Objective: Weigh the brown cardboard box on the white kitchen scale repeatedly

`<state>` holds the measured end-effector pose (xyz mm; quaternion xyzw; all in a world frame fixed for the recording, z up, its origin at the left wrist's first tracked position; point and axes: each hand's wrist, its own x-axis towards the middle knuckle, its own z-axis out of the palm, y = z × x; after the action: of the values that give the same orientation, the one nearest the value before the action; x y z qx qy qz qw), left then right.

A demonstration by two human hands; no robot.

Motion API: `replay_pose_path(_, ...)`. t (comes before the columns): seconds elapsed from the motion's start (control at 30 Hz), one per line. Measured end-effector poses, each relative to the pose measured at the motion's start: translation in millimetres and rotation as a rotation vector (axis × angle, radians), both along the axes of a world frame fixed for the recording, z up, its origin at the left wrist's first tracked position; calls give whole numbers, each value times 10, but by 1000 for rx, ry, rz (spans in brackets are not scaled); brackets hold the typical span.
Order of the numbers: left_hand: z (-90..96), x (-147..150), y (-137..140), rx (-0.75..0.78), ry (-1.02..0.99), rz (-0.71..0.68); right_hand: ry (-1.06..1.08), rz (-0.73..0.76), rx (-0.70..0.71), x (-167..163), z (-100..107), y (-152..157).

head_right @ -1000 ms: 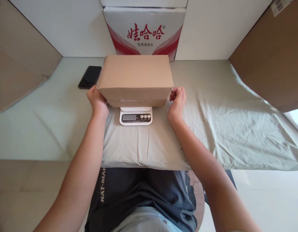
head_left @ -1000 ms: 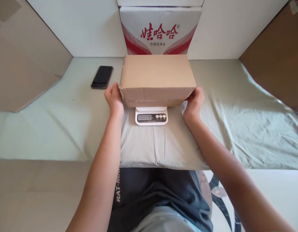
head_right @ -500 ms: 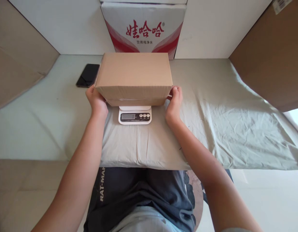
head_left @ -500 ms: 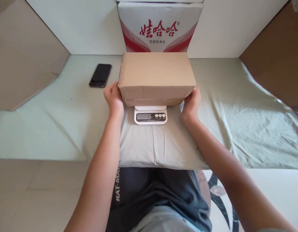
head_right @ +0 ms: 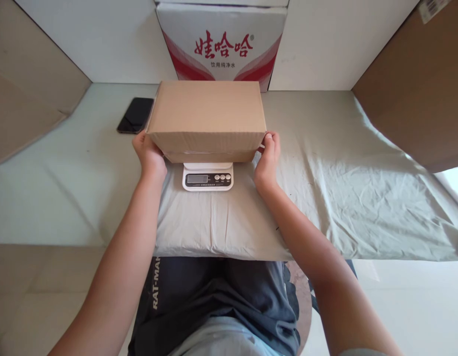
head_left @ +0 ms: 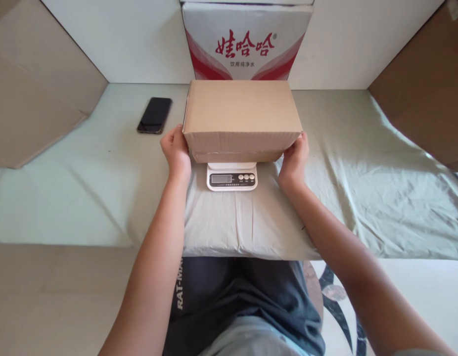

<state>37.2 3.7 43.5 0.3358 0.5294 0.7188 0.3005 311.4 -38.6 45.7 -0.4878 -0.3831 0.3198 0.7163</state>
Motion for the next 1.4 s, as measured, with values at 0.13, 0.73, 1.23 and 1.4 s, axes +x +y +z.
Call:
replay_pose_path(0.13,28,18,-23,-27,-18,7,-3,10,-13,-5,19,-19)
replay_pose_path(0.73,-171,-51,20,207,39,-99,-14,182,45,-32,-104,-5)
replay_pose_path(1.23,-122,-7,-89,166,24,-80,-45,199,81,-121,2,-107)
replay_pose_path(1.4,-133,-8,-88,155,48,-74,-38,224,72,-124,34,-115)
